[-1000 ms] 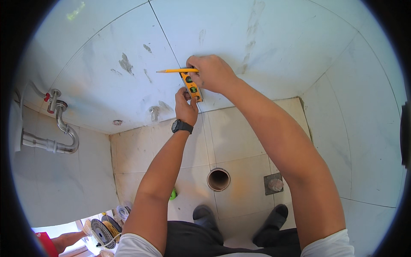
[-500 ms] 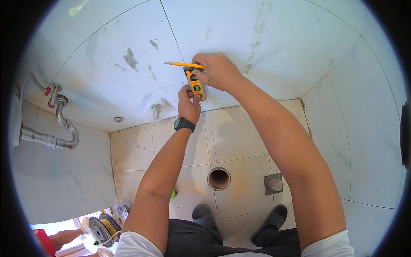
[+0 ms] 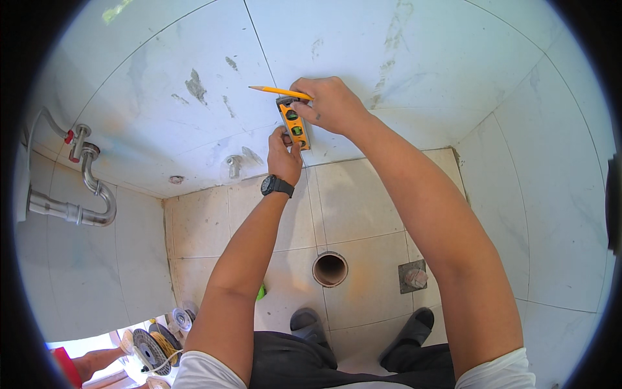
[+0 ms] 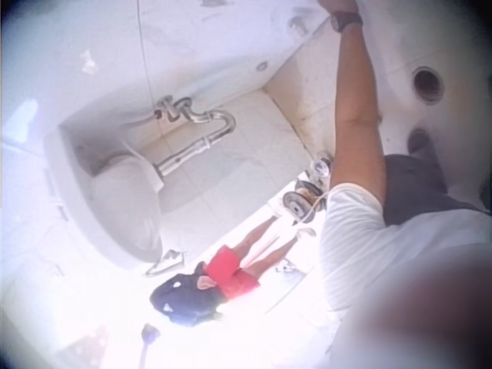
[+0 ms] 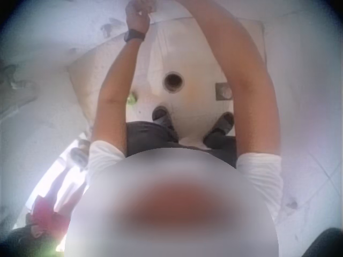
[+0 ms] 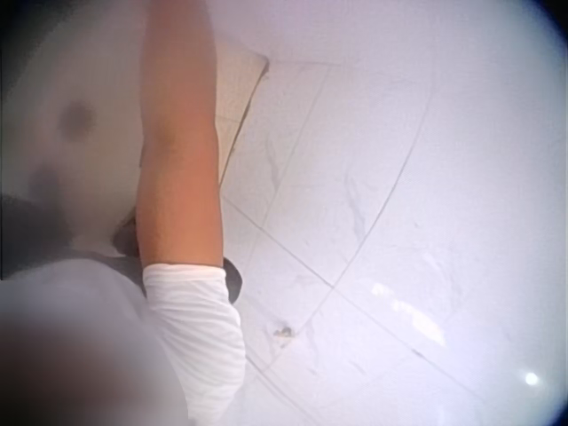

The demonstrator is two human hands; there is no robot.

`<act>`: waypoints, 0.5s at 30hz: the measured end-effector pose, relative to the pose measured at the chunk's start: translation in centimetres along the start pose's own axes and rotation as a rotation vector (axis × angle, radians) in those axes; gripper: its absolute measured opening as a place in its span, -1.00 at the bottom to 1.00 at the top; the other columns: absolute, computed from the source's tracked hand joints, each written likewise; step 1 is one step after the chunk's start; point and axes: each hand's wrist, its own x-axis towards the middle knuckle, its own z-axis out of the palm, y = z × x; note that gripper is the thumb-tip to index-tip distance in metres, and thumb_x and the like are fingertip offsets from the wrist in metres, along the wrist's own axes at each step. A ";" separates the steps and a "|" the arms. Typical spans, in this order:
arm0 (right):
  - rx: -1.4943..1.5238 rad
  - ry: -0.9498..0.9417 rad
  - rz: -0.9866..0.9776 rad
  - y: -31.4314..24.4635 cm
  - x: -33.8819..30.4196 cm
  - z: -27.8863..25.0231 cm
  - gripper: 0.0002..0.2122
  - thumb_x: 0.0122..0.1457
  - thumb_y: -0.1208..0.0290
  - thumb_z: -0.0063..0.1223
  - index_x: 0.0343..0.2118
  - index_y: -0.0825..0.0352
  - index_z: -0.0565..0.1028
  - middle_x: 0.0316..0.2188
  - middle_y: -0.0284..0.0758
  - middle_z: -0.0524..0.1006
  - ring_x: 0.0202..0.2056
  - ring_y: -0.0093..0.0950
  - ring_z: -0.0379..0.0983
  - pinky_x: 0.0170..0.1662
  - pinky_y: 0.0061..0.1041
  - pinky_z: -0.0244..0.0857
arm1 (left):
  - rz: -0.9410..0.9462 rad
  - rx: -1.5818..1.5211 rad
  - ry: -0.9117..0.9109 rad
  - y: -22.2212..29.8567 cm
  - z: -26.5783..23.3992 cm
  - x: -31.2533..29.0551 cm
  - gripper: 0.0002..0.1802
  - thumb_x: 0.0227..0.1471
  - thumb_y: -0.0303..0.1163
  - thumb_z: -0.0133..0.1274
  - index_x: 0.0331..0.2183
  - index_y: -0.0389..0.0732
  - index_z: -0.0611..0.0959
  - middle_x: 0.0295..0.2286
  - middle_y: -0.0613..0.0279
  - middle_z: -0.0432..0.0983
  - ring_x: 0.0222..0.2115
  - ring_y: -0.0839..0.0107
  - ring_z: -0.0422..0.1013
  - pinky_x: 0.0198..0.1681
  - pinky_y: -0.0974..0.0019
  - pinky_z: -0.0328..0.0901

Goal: The person uses an angle grinder to cut a circular hole in a tiled floor, then wipes the area with a cloth. They measure and mark the floor around the hole using a tape measure, spirit level, and pencil to establish alignment lines.

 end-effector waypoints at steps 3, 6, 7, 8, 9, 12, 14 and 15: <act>-0.029 0.006 -0.015 0.0 -0.1 0.0 -0.77 0.15 0.36 0.27 -0.14 0.27 0.60 -0.33 -0.19 0.67 -0.32 -0.20 0.59 -0.21 -0.31 0.46 | 0.015 0.001 0.007 -0.1 0.0 0.0 -0.38 0.03 -0.61 0.23 0.12 -0.28 0.38 -0.18 0.02 0.49 -0.22 0.16 0.52 -0.14 0.14 0.42; -0.015 0.007 -0.016 0.1 -0.1 0.0 -0.77 0.15 0.36 0.27 -0.14 0.28 0.60 -0.33 -0.19 0.67 -0.32 -0.20 0.59 -0.21 -0.32 0.46 | 0.006 0.006 -0.003 0.0 -0.1 0.0 -0.39 0.04 -0.61 0.22 0.12 -0.28 0.38 -0.18 0.02 0.49 -0.22 0.16 0.52 -0.13 0.14 0.42; -0.005 0.008 -0.015 0.1 -0.1 0.0 -0.77 0.16 0.36 0.27 -0.14 0.28 0.60 -0.33 -0.19 0.67 -0.32 -0.20 0.59 -0.21 -0.32 0.46 | -0.002 -0.001 -0.008 0.0 -0.2 0.0 -0.39 0.04 -0.61 0.22 0.12 -0.28 0.39 -0.18 0.02 0.49 -0.22 0.16 0.52 -0.13 0.14 0.42; 0.005 0.010 -0.015 0.1 -0.1 0.0 -0.77 0.16 0.36 0.27 -0.14 0.28 0.60 -0.33 -0.18 0.67 -0.32 -0.20 0.59 -0.21 -0.32 0.46 | -0.011 -0.009 -0.012 0.1 -0.2 -0.1 -0.39 0.04 -0.60 0.22 0.11 -0.28 0.39 -0.18 0.02 0.49 -0.22 0.16 0.52 -0.13 0.14 0.42; 0.014 0.006 -0.004 0.2 -0.1 0.0 -0.77 0.16 0.37 0.27 -0.14 0.28 0.60 -0.33 -0.18 0.66 -0.32 -0.20 0.59 -0.21 -0.32 0.46 | -0.007 -0.012 -0.007 0.1 -0.2 -0.1 -0.40 0.04 -0.60 0.22 0.11 -0.28 0.39 -0.18 0.01 0.49 -0.22 0.16 0.53 -0.13 0.15 0.42; 0.018 0.016 -0.004 0.3 -0.1 0.1 -0.77 0.16 0.37 0.27 -0.15 0.29 0.60 -0.34 -0.18 0.66 -0.33 -0.21 0.59 -0.21 -0.33 0.46 | 0.003 -0.013 0.000 0.2 -0.2 0.0 -0.40 0.04 -0.60 0.22 0.11 -0.29 0.39 -0.18 0.01 0.50 -0.22 0.17 0.53 -0.13 0.15 0.43; 0.033 0.018 -0.006 0.3 -0.1 0.1 -0.77 0.15 0.37 0.27 -0.15 0.29 0.60 -0.35 -0.19 0.66 -0.34 -0.21 0.59 -0.22 -0.33 0.46 | 0.007 -0.003 0.000 0.1 -0.2 0.0 -0.40 0.04 -0.60 0.22 0.11 -0.30 0.39 -0.18 0.01 0.50 -0.22 0.17 0.53 -0.13 0.16 0.43; 0.040 0.015 0.001 0.4 -0.2 0.1 -0.77 0.15 0.37 0.27 -0.15 0.29 0.60 -0.35 -0.19 0.66 -0.34 -0.22 0.59 -0.22 -0.34 0.45 | 0.012 -0.004 0.001 0.1 -0.2 0.0 -0.40 0.04 -0.60 0.23 0.10 -0.30 0.39 -0.18 0.01 0.50 -0.22 0.17 0.53 -0.13 0.16 0.43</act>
